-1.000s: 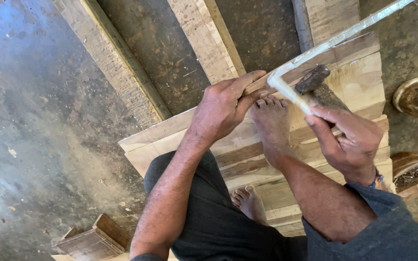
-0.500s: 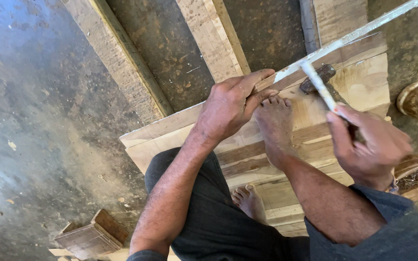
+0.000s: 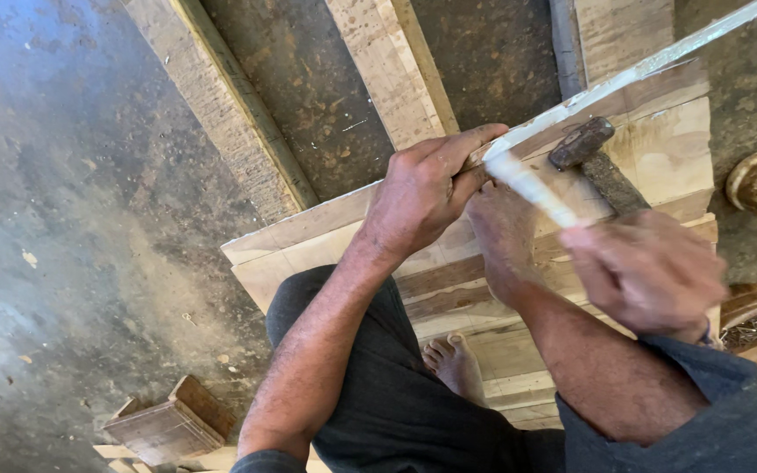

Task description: The person applies glue to wood strips using a brush and fits them together on a larger wooden panel, using a hammer to tap them into place.

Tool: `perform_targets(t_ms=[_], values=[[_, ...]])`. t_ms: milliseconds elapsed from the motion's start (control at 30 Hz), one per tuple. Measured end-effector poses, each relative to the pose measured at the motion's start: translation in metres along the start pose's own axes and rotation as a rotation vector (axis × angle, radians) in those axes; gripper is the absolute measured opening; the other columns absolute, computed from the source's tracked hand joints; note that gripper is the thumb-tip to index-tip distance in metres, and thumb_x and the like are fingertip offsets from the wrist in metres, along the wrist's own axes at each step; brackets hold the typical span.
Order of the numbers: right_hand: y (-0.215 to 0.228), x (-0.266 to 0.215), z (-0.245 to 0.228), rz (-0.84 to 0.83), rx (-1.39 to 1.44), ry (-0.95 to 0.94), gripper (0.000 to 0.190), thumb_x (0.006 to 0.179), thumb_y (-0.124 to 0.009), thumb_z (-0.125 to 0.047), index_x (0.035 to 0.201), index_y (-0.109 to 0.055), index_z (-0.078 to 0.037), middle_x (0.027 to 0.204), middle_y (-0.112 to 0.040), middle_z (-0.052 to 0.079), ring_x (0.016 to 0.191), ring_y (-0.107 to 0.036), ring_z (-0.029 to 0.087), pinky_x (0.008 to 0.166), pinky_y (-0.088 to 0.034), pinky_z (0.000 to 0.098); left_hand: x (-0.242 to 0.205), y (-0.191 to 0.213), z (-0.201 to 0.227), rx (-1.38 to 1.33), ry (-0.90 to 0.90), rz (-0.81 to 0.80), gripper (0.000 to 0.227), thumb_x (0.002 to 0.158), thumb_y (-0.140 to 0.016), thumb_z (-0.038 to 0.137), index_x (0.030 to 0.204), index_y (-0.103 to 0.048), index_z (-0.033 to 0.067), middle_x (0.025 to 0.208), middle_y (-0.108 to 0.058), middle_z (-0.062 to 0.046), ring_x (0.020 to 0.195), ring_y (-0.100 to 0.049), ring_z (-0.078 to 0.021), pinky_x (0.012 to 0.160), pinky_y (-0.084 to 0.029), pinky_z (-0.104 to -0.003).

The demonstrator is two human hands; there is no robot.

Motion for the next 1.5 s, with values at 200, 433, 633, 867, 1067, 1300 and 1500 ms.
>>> perform_targets(t_ms=[200,433,633,867,1067,1300,1500], values=[[-0.002,0.02,-0.007,-0.029,0.101,-0.167,0.015,0.099,-0.078,-0.006,0.111,-0.07,-0.002,0.081,-0.07,0.014,0.057,-0.06,0.014,0.047,-0.044,0.0248,0.003,0.003,0.002,-0.052,0.005,0.02,0.041,0.098,-0.075,0.023,0.137,-0.065,0.0154,0.108,-0.078,-0.011,0.088,-0.078,-0.0186,0.078,-0.066,-0.032],[0.038,0.012,0.025,0.255,0.163,-0.671,0.019,0.11,-0.074,-0.007,0.118,-0.066,0.009,0.091,-0.071,0.017,0.071,-0.064,0.012,0.06,-0.05,0.0207,0.007,0.012,0.007,-0.063,0.038,0.033,0.04,0.096,-0.077,0.028,0.131,-0.069,0.0098,0.103,-0.077,-0.015,0.089,-0.078,-0.0247,0.079,-0.062,-0.036],[0.014,0.018,0.018,-0.087,-0.561,-0.238,0.01,0.099,-0.084,-0.003,0.097,-0.076,0.003,0.077,-0.071,0.013,0.062,-0.06,0.022,0.056,-0.046,0.0337,0.006,0.009,-0.001,-0.075,0.095,0.003,0.04,0.096,-0.075,0.031,0.129,-0.069,0.0079,0.103,-0.077,-0.016,0.09,-0.079,-0.0262,0.079,-0.062,-0.036],[0.036,-0.008,0.029,-0.028,-0.546,-0.319,0.01,0.097,-0.081,-0.008,0.101,-0.082,0.001,0.071,-0.072,0.011,0.052,-0.053,0.015,0.043,-0.034,0.0307,0.009,0.009,-0.001,-0.036,0.071,0.006,0.04,0.098,-0.072,0.034,0.128,-0.069,0.0072,0.096,-0.078,-0.013,0.084,-0.078,-0.0221,0.075,-0.062,-0.036],[0.019,-0.02,0.06,0.056,-0.252,-0.461,0.014,0.112,-0.067,-0.01,0.12,-0.073,0.0,0.094,-0.072,0.009,0.078,-0.066,0.011,0.062,-0.048,0.0213,0.008,0.008,-0.002,-0.042,0.094,-0.009,0.041,0.097,-0.072,0.035,0.127,-0.07,0.0064,0.093,-0.077,-0.014,0.081,-0.077,-0.0233,0.072,-0.061,-0.037],[0.035,-0.016,0.052,0.083,-0.229,-0.543,0.012,0.113,-0.07,-0.011,0.116,-0.071,0.001,0.089,-0.073,0.011,0.07,-0.066,0.013,0.054,-0.047,0.0218,0.009,0.013,-0.001,-0.038,0.05,0.035,0.038,0.098,-0.074,0.033,0.124,-0.07,0.0049,0.095,-0.077,-0.016,0.084,-0.077,-0.0276,0.074,-0.06,-0.038],[-0.002,-0.022,0.099,0.279,0.713,-1.03,0.013,0.114,-0.066,-0.013,0.117,-0.065,-0.001,0.082,-0.068,0.008,0.059,-0.061,0.008,0.049,-0.045,0.0207,0.01,0.012,0.0,-0.043,0.019,0.032,0.037,0.099,-0.074,0.03,0.125,-0.07,0.0048,0.097,-0.077,-0.016,0.084,-0.076,-0.0284,0.075,-0.06,-0.038]])
Point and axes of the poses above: each hand's wrist, its own x-axis towards the middle knuckle, its own y-axis out of the back of the hand, z = x × y, the point moved 8 cm from there along x, towards the middle knuckle
